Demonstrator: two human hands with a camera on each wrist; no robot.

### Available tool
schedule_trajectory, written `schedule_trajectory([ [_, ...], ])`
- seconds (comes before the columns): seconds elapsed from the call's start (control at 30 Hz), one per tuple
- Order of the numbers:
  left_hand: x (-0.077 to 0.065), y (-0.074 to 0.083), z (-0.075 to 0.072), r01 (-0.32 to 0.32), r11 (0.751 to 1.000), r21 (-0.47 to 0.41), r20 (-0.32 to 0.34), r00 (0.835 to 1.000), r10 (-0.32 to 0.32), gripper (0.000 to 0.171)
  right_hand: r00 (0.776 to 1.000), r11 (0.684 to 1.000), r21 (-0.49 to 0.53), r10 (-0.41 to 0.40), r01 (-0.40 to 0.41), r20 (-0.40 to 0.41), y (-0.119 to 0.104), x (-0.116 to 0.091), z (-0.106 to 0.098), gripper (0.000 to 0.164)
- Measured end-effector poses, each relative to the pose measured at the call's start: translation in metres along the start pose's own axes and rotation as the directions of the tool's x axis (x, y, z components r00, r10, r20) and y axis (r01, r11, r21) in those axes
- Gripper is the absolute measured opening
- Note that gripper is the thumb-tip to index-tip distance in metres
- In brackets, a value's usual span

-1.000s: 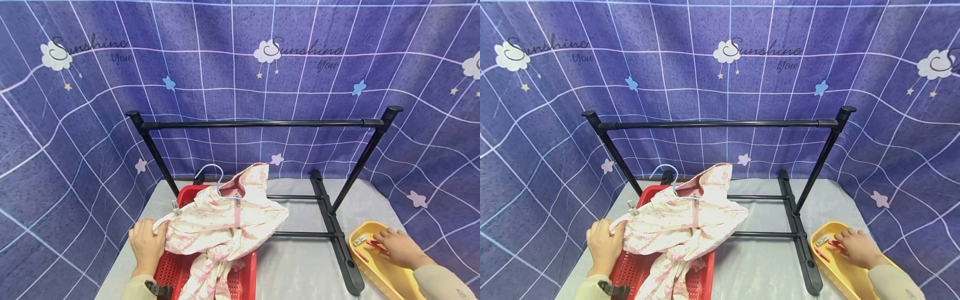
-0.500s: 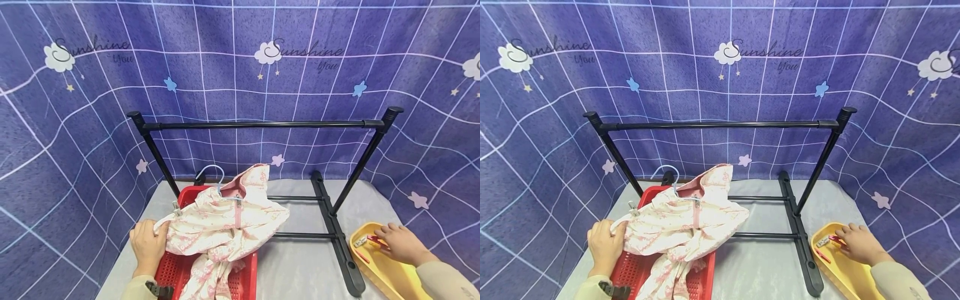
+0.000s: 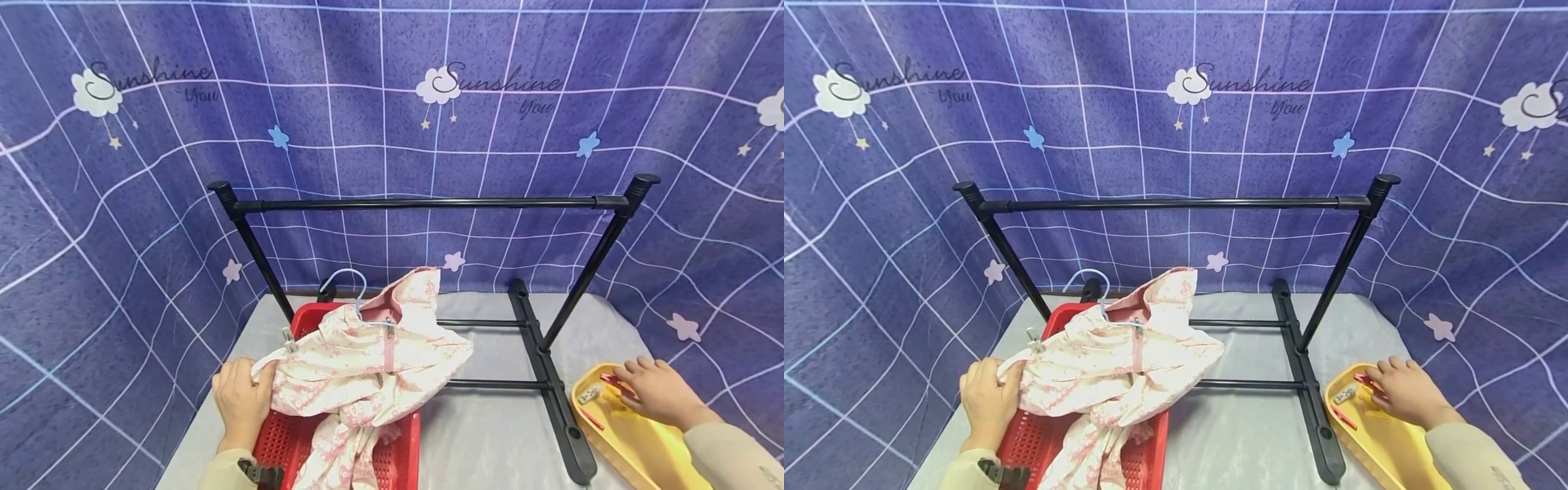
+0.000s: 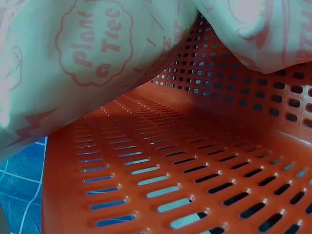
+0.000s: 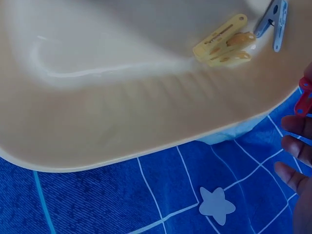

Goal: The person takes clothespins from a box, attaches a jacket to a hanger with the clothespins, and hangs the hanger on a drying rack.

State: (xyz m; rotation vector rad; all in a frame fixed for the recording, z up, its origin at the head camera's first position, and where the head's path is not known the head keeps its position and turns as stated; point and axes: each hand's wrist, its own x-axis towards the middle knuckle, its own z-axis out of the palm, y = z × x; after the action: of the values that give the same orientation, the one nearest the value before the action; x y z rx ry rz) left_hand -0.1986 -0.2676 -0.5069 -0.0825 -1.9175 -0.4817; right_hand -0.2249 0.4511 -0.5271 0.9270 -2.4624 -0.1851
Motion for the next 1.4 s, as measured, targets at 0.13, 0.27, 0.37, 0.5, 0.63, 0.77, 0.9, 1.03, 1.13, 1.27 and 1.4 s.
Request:
schedule_trajectory([
  [0.13,0.001,0.001,-0.001,0.006,1.000,0.003,0.007,1.000,-0.006,0.063,1.000,1.000,-0.001,0.004,-0.004,-0.002,0.001,0.004,-0.004,0.038],
  [0.27,0.001,0.001,-0.001,0.009,1.000,0.001,0.010,1.000,-0.009,0.063,0.999,1.000,0.005,-0.008,0.008,-0.032,0.001,0.008,-0.005,0.035],
  [0.37,0.000,0.001,-0.001,0.011,1.000,-0.001,0.008,1.000,-0.011,0.063,0.998,1.000,0.013,-0.014,0.015,-0.063,0.000,0.010,-0.006,0.034],
  [0.5,0.000,0.001,-0.001,0.012,1.000,-0.004,0.004,1.000,-0.012,0.064,0.997,1.000,0.014,-0.018,0.019,-0.079,-0.003,0.014,-0.006,0.035],
  [0.63,0.000,0.001,-0.001,0.013,1.000,-0.006,0.004,1.000,-0.013,0.064,0.997,1.000,0.008,-0.014,0.015,-0.077,-0.003,0.018,-0.007,0.036],
  [0.77,0.000,0.001,-0.001,0.007,1.000,-0.009,-0.003,1.000,-0.007,0.063,0.996,1.000,0.021,-0.009,0.011,-0.092,-0.003,0.024,-0.009,0.033],
  [0.9,0.000,0.002,0.000,-0.005,1.000,-0.009,-0.019,1.000,0.005,0.063,0.994,1.000,0.023,-0.002,0.005,-0.105,-0.004,0.029,-0.011,0.037],
  [1.03,0.000,0.002,-0.001,-0.008,1.000,-0.008,-0.016,1.000,0.008,0.063,0.993,1.000,0.008,0.004,-0.003,-0.117,-0.007,0.032,-0.011,0.063],
  [1.13,0.000,0.001,-0.001,-0.003,1.000,-0.007,-0.006,1.000,0.003,0.064,0.991,1.000,0.005,0.006,-0.005,-0.132,-0.008,0.036,-0.012,0.068],
  [1.27,0.000,0.001,-0.001,-0.005,1.000,-0.007,-0.006,1.000,0.005,0.063,0.989,1.000,0.010,0.008,-0.007,-0.148,-0.010,0.040,-0.013,0.069],
  [1.4,-0.001,0.000,0.000,-0.007,1.000,-0.005,-0.011,1.000,0.007,0.063,0.987,1.000,0.019,-0.008,0.011,-0.162,-0.011,0.043,-0.012,0.065],
])
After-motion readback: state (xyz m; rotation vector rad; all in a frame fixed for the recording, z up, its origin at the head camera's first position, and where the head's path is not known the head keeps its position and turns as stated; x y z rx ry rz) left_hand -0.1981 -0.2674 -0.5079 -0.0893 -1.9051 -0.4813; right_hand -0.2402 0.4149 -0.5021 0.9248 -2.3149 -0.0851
